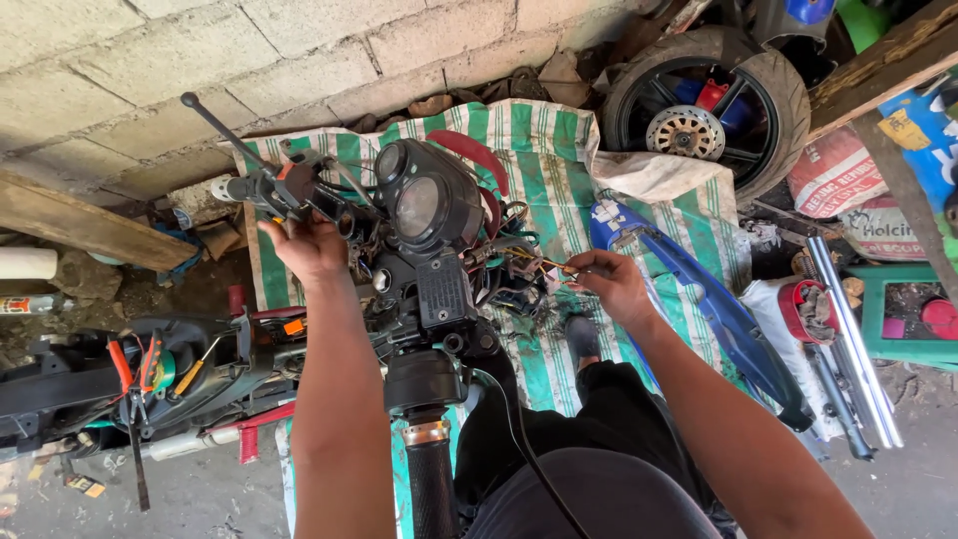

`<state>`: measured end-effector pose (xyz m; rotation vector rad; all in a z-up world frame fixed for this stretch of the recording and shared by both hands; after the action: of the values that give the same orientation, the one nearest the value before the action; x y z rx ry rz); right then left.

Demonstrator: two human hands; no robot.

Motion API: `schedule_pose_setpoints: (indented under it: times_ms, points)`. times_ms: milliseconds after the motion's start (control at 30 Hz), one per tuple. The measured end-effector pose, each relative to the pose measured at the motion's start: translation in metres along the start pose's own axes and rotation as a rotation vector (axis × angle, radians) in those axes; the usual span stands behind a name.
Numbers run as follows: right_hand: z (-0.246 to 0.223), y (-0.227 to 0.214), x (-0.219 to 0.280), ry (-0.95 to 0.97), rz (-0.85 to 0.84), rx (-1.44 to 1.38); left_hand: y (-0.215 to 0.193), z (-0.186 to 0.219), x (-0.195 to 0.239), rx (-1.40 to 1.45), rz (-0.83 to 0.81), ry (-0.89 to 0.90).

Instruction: The person works on the exposed wiring of a motorcycle, twisting and connecting wires by hand. They then use a roll of green electrical tape to wrap and insulate the wire connections.

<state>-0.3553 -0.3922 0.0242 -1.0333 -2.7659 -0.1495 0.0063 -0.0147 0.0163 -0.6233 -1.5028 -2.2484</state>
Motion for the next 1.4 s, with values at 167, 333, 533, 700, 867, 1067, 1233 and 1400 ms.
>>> schedule_pose_setpoints:
  times_ms: [167,333,533,700,867,1067,1233,1400]
  points:
    - [-0.009,0.001,0.001,0.025,0.009,-0.019,-0.004,0.003,-0.008,0.029,-0.016,-0.027]
    - [0.004,-0.002,-0.001,0.047,0.019,-0.074,-0.006,0.002,-0.007,0.017,0.011,-0.039]
    - [0.002,-0.003,-0.002,0.044,0.007,-0.084,-0.007,0.006,-0.017,0.055,-0.005,-0.038]
    - [0.001,0.000,-0.001,0.047,0.018,-0.098,0.010,0.004,0.006,0.005,0.024,-0.026]
    - [0.002,-0.002,-0.003,0.042,0.016,-0.089,-0.010,-0.002,-0.006,0.113,0.009,-0.005]
    - [0.000,-0.001,0.001,0.022,0.009,-0.067,-0.015,0.001,-0.009,0.061,0.019,0.018]
    - [0.008,-0.006,-0.002,-0.002,-0.039,-0.049,0.004,0.004,0.005,0.040,0.054,-0.006]
    - [0.006,-0.006,0.001,0.013,-0.030,-0.049,0.016,0.008,0.016,0.038,0.078,-0.037]
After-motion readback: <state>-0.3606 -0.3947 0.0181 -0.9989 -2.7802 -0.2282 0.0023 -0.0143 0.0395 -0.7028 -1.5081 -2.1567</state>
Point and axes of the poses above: each hand's wrist, its own x-axis away from the middle knuckle, its own y-axis out of the palm, z = x × y, the point moved 2 cm from there along -x, towards the middle knuckle, and after that the axes turned 11 degrees about z, right-handed, at the moved point
